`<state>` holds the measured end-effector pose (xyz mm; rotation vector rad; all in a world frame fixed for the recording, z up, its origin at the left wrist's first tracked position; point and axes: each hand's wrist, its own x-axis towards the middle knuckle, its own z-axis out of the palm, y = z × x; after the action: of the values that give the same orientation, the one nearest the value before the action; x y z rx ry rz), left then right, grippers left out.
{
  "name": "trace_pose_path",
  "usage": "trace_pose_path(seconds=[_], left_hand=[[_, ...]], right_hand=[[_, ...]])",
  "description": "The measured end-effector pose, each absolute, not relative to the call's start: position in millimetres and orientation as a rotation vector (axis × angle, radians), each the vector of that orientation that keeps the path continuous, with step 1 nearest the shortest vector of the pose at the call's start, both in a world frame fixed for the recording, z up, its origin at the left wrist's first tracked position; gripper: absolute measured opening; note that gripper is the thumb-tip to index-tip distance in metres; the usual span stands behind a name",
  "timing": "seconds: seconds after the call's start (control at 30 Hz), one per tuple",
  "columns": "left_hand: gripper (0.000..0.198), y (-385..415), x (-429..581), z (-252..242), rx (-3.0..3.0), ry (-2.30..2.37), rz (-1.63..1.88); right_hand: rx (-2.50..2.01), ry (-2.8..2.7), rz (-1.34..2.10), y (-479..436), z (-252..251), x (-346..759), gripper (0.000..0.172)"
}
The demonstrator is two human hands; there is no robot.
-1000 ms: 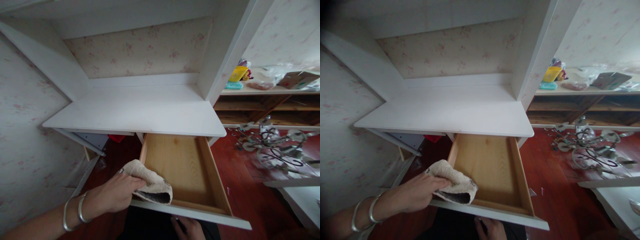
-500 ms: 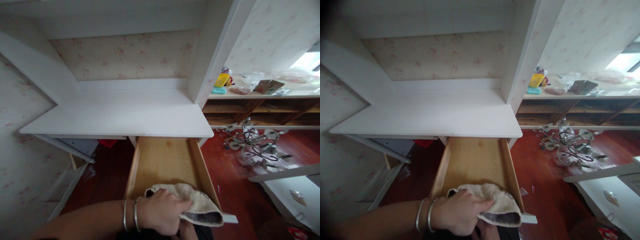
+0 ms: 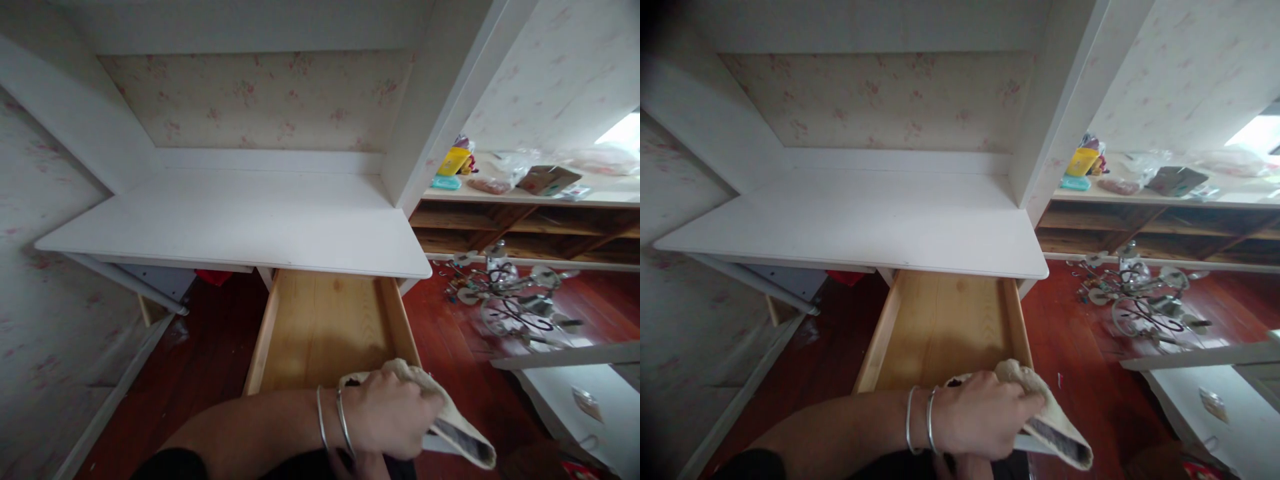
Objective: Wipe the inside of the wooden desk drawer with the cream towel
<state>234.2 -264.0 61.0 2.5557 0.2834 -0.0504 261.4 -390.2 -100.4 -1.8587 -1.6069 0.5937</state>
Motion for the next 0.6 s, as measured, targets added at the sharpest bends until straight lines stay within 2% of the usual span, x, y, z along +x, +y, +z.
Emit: trace_pose_path(seconds=[0.1,0.23,0.3,0.43,0.6], left_hand=[[0.025,-242,239,89,2.596,0.429,0.064],[0.029,-241,245,111,2.839,0.479,0.387],[0.029,-251,246,99,2.955,0.352,0.392],[0.027,-266,250,44,3.012,-0.047,0.119],[0.034,-261,262,3,2.981,0.041,0.077]], right_hand=[[-1.671,-1.815,0.761,-403,-98,262,0.027],[-1.663,-1.834,0.901,-403,-94,262,0.032],[-1.655,-1.798,0.936,-402,-92,261,0.035],[-1.661,-1.729,0.954,-403,-92,258,0.040],[-1.686,-1.694,0.994,-406,-93,256,0.041]])
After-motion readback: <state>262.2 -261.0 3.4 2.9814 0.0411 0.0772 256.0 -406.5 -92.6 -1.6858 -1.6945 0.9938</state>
